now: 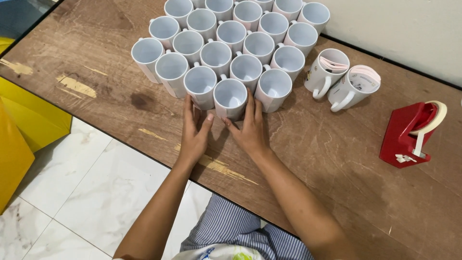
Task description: The person applies a white paper label to a white mug using a red tape dispenser. They smooth the label around the mug's body and handle, then place the mug among others on the table. The process is repeated with another mug.
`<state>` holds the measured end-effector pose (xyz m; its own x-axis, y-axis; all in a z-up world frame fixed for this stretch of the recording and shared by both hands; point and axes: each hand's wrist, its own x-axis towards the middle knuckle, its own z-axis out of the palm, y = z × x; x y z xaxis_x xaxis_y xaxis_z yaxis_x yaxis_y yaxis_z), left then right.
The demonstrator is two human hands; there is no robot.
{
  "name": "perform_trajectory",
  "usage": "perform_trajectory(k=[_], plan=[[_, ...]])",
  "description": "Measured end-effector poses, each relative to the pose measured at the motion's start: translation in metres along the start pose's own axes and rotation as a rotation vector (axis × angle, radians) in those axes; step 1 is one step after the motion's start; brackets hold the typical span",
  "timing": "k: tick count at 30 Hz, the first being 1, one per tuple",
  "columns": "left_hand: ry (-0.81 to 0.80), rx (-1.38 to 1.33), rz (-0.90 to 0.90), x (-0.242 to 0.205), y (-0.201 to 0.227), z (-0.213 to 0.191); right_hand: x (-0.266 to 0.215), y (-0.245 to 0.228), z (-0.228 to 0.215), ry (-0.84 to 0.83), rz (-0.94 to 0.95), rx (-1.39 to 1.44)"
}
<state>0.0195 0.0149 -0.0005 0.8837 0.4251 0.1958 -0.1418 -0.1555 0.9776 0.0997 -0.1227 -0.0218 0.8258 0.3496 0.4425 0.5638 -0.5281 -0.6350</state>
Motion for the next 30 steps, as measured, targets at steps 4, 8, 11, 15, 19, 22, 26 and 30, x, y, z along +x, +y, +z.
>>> perform_trajectory(k=[4, 8, 11, 15, 19, 22, 26, 30], plan=[[-0.003, 0.027, 0.015, 0.0, 0.005, 0.0, 0.001, 0.0, -0.001, 0.001, 0.01, 0.002], [0.099, 0.07, 0.062, -0.008, -0.003, 0.005, -0.001, -0.002, -0.003, -0.016, 0.01, 0.034], [0.185, 0.161, 0.085, -0.022, -0.002, 0.011, -0.009, -0.003, -0.01, -0.024, 0.048, 0.111], [-0.114, 0.231, 0.118, -0.049, -0.002, 0.03, -0.037, 0.011, -0.017, -0.092, 0.048, 0.19], [-0.385, 0.269, 0.094, -0.064, 0.008, 0.056, -0.065, 0.014, -0.063, -0.149, 0.103, 0.199], [-0.588, 0.21, 0.144, -0.069, 0.025, 0.079, -0.092, 0.017, -0.104, -0.062, 0.008, 0.082], [-0.938, 0.148, 0.152, -0.071, 0.051, 0.122, -0.131, 0.028, -0.15, -0.022, 0.088, 0.074], [-1.092, 0.142, 0.17, -0.079, 0.057, 0.175, -0.175, 0.055, -0.19, 0.043, 0.282, 0.001]])
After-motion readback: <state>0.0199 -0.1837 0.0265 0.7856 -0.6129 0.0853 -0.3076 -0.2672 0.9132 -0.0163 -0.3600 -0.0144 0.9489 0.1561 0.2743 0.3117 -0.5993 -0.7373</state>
